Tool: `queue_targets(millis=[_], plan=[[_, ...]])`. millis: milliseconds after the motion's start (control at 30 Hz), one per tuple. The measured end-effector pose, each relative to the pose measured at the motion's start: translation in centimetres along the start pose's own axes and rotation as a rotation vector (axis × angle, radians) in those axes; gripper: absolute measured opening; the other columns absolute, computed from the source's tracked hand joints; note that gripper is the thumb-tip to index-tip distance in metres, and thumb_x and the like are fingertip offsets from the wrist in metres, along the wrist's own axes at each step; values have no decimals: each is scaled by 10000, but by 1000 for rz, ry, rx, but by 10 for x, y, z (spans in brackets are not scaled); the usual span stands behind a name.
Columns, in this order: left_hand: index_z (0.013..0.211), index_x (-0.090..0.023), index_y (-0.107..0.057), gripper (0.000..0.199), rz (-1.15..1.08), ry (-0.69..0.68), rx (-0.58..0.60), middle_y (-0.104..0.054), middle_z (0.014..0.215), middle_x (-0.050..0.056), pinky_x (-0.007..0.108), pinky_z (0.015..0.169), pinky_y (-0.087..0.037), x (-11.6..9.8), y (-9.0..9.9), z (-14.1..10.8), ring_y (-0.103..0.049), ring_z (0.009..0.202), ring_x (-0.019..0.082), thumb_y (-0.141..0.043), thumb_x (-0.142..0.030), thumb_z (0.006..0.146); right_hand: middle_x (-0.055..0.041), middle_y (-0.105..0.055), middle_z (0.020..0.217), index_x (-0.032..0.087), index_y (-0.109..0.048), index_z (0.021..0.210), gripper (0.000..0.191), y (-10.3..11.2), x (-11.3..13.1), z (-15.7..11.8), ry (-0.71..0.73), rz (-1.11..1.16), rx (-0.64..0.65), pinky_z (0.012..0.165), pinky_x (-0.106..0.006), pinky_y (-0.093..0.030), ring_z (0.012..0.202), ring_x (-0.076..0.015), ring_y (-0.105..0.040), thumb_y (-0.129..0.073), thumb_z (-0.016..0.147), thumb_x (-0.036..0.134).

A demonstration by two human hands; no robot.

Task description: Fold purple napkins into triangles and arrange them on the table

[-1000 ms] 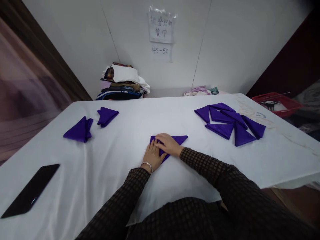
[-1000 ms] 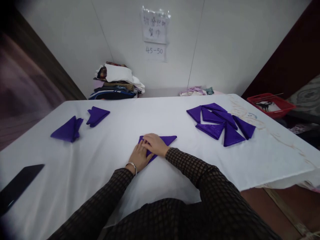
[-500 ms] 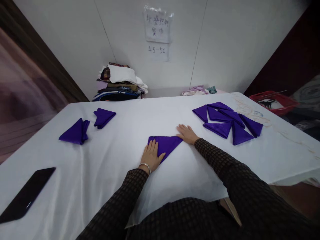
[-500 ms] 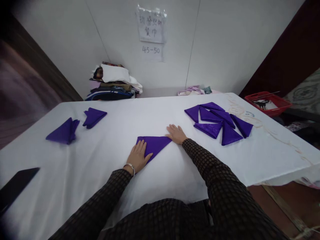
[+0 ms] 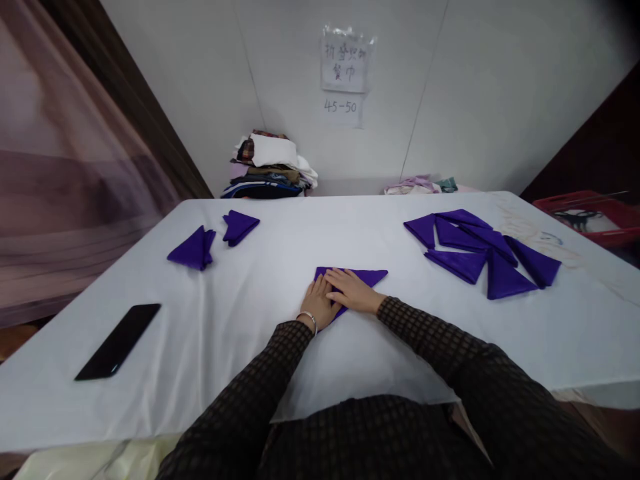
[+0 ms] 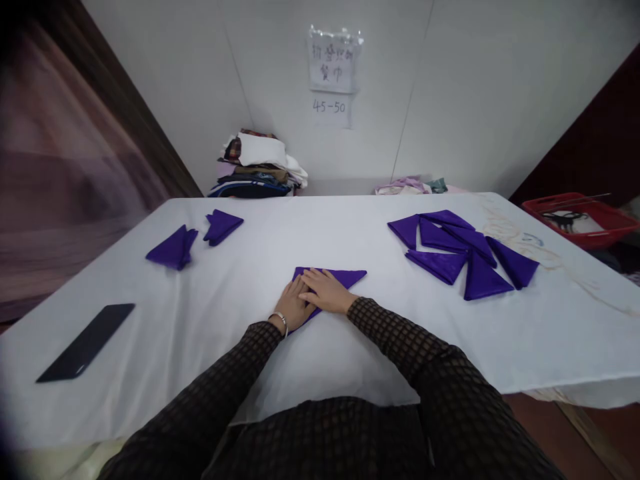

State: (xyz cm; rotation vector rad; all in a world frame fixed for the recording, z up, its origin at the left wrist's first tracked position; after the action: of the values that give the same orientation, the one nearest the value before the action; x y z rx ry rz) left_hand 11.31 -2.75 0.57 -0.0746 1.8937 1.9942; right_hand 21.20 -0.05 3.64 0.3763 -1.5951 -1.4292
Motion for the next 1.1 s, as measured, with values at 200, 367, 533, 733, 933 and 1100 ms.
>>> queue_targets(millis=[200,367,533,733,933,1100], plan=[[1311,-166,-438,512,-268,-11,27,-424,1405,93,392,1086,-304,26,15,3,-357,1310,214,-489,-287,816,-122,-308,1461,125,-321,1408,641,-17,-20,16,-38,-46,35,1104,-448,-138,1366,-241,-205,-260,926,544],[1082,-171,-602,304,-337,107,-213,-622,1163,84,380,980,-426,51,43,-41,-550,1102,196,-451,-288,846,-138,-282,1470,105,-350,1394,703,-21,-21,12,-8,-126,39,1104,-443,-142,1368,-257,-192,-269,900,598],[946,-202,-619,205,-289,73,-259,-661,880,40,353,811,-479,33,48,-100,-590,861,188,-518,-338,832,-130,-266,1477,113,-347,1397,718,-23,-22,11,-3,-154,32,1106,-435,-145,1369,-251,-193,-252,894,616],[1035,-216,-578,263,-324,199,-297,-619,811,9,330,732,-479,28,38,-135,-580,768,172,-562,-269,778,-122,-268,1477,140,-337,1405,715,-27,-26,12,5,-157,28,1105,-435,-141,1371,-245,-188,-248,889,627],[999,-204,-589,233,-298,232,-305,-613,794,10,321,722,-468,27,37,-141,-574,759,170,-547,-211,770,-122,-260,1481,138,-329,1407,716,-28,-26,13,-4,-153,39,1105,-436,-129,1374,-245,-175,-247,890,626],[760,-199,-606,82,-140,276,-267,-614,816,38,371,731,-432,22,45,-141,-553,801,211,-576,-272,776,-124,-262,1480,139,-333,1405,699,-26,-23,12,-5,-139,44,1104,-438,-135,1373,-244,-180,-266,894,611]])
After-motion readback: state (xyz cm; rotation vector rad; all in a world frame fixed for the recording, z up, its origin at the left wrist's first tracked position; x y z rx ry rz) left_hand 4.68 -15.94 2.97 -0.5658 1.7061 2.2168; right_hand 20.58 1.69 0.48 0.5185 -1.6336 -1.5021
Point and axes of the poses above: each hand's wrist, its own z-axis towards the middle knuckle, its own y-axis out of the back of the hand, x = y × z, the point moved 5 cm from there along z, towards the middle knuckle
